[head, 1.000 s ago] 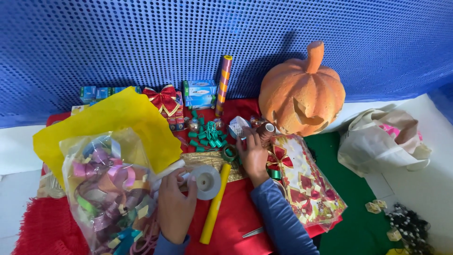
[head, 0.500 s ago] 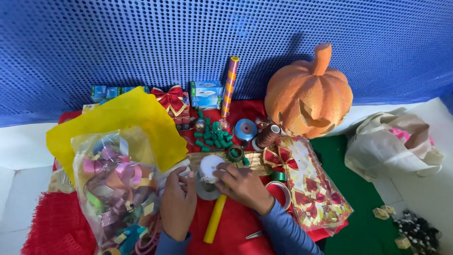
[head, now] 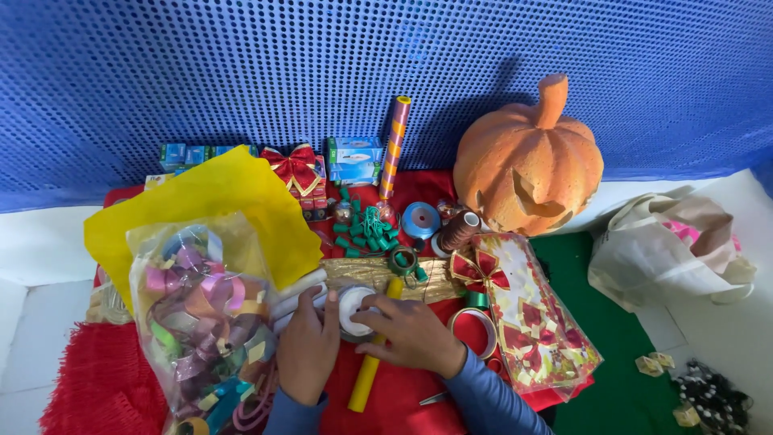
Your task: The person handles a roll of white ribbon, then switches to a blue ribbon. They unroll a length of the blue ribbon and wrap it around a yellow cylindrical object on the table. The person continues to wrap the ribbon around the cylinder.
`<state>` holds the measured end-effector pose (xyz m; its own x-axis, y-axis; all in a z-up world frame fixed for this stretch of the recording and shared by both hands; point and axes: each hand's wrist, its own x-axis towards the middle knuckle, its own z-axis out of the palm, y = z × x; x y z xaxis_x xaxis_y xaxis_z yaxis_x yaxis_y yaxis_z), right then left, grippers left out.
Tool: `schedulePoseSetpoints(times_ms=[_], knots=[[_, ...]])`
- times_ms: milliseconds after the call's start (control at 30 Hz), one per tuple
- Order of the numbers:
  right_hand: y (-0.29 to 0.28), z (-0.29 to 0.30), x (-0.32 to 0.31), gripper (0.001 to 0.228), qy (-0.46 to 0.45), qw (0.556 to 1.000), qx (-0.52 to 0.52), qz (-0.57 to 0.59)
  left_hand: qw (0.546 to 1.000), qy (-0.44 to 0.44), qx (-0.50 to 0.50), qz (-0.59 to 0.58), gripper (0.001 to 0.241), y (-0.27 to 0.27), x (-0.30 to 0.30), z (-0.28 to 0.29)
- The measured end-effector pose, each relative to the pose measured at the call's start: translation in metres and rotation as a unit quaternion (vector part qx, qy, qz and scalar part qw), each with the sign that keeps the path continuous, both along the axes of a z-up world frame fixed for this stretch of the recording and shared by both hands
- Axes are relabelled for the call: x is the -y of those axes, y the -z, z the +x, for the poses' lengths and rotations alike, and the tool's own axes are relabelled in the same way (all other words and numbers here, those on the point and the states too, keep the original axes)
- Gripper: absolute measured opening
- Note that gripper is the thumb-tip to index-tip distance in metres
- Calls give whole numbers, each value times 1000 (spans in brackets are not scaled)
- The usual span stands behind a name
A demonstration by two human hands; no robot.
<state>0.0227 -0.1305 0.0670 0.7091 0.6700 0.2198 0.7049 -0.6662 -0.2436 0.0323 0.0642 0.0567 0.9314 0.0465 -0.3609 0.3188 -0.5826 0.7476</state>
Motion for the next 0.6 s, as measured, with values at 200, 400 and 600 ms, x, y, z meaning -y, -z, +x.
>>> schedulePoseSetpoints(times_ms=[200,400,600], knots=[[15,24,31,32,139,972,169,85,998,-28,41,-28,60,4,1,1],[11,55,55,41,342,926,76,137,994,-42,96,-44,60,11,0,-1],[53,112,77,69,454,890,-35,-29,990,-39,129,-52,59,15,-1,-4]])
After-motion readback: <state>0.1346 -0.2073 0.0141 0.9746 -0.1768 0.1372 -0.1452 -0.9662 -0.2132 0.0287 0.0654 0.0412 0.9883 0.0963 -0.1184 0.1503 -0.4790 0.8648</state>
